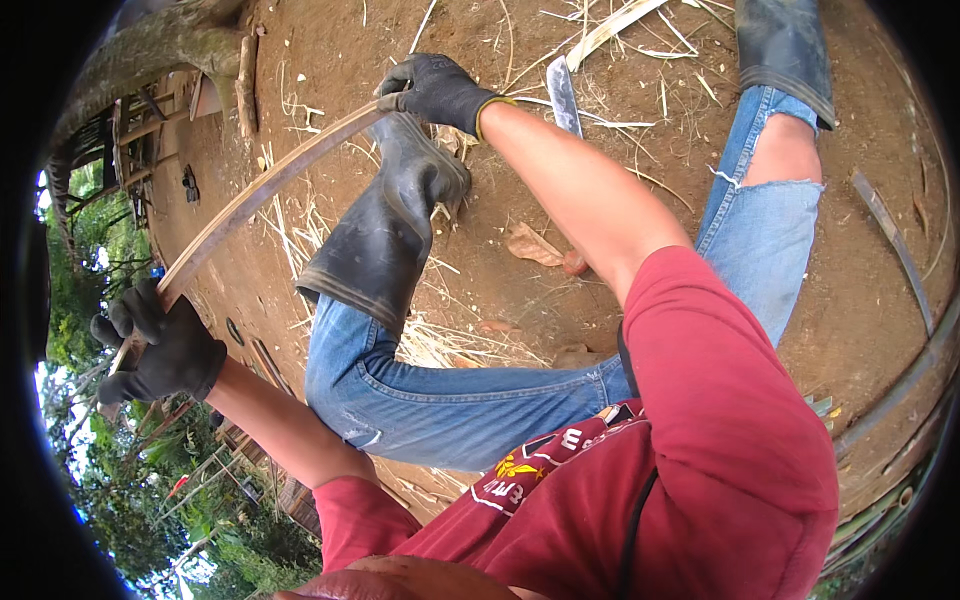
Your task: The person sits on the ground and uses a curved knife to shave thin strips from a long piece of bamboo. They hold the bamboo with their left hand and repeatedly scrape the surface with the knife in their right hand, creating a pile of shavings.
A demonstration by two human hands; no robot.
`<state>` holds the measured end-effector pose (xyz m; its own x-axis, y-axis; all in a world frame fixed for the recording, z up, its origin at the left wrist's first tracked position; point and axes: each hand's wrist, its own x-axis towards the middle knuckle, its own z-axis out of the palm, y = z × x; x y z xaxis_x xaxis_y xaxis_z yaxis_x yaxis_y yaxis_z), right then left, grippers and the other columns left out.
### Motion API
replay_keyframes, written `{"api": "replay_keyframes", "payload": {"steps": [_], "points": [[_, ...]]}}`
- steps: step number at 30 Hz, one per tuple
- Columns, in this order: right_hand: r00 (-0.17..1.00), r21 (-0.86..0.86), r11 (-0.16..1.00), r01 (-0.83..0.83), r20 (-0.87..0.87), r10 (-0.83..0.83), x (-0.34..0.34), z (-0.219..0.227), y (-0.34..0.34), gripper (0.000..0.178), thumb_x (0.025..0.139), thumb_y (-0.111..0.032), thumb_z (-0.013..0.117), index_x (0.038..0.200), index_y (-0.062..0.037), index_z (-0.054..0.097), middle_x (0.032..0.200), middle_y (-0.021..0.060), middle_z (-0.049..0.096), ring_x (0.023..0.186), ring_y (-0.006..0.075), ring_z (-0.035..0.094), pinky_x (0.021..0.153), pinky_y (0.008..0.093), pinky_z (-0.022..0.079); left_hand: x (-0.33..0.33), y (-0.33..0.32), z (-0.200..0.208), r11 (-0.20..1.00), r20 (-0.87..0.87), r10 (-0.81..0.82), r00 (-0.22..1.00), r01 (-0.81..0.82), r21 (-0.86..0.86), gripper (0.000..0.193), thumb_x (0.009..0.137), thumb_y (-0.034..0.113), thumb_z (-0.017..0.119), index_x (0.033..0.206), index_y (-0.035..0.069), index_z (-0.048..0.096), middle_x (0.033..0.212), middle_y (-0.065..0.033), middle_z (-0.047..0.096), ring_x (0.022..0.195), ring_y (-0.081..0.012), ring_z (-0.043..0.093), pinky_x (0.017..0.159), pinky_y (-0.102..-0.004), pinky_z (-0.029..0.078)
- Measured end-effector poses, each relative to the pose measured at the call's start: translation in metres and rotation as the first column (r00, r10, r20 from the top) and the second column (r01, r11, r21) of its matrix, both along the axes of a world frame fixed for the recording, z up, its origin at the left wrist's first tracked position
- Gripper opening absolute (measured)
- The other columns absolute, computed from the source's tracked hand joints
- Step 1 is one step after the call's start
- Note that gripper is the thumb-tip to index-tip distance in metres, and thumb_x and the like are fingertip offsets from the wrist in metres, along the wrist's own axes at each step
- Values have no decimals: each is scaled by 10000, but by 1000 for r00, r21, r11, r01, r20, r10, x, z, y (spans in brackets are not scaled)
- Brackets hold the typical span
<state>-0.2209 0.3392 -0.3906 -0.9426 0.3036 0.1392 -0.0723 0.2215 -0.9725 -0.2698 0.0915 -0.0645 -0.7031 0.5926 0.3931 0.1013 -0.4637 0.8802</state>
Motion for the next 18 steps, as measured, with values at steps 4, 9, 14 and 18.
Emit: {"api": "replay_keyframes", "payload": {"steps": [4,9,14,18], "points": [[995,-55,994,96,-22,-98,-4,-2,-9,247,853,-293,699,900,-51,681,806,67,652,778,175,620,750,321,501,-1,-3,-3,999,11,29,1000,-29,24,721,644,718,716,952,69,656,770,-69,648,510,-135,434,591,-292,321],[965,-262,929,261,44,-259,2,30,2,264,872,-331,681,893,-68,683,802,47,664,771,156,617,705,313,506,-7,-10,-5,1000,24,-23,999,22,6,741,639,727,713,977,70,661,795,-72,648,532,-137,438,592,-295,315],[708,-917,359,-176,-371,-601,25,87,93,160,968,-200,583,1012,-58,644,919,62,673,869,181,655,863,339,527,-1,-11,4,973,-63,-206,977,197,-124,790,738,765,594,1105,68,660,965,-116,678,747,-204,594,714,-349,429],[640,-819,570,-61,-470,-607,75,121,150,155,962,-197,594,1028,-66,644,968,48,664,946,189,643,887,342,516,-10,1,-14,964,-160,266,951,-262,46,891,854,787,318,1247,36,593,1301,-193,580,1312,-410,439,1153,-545,270]]}}
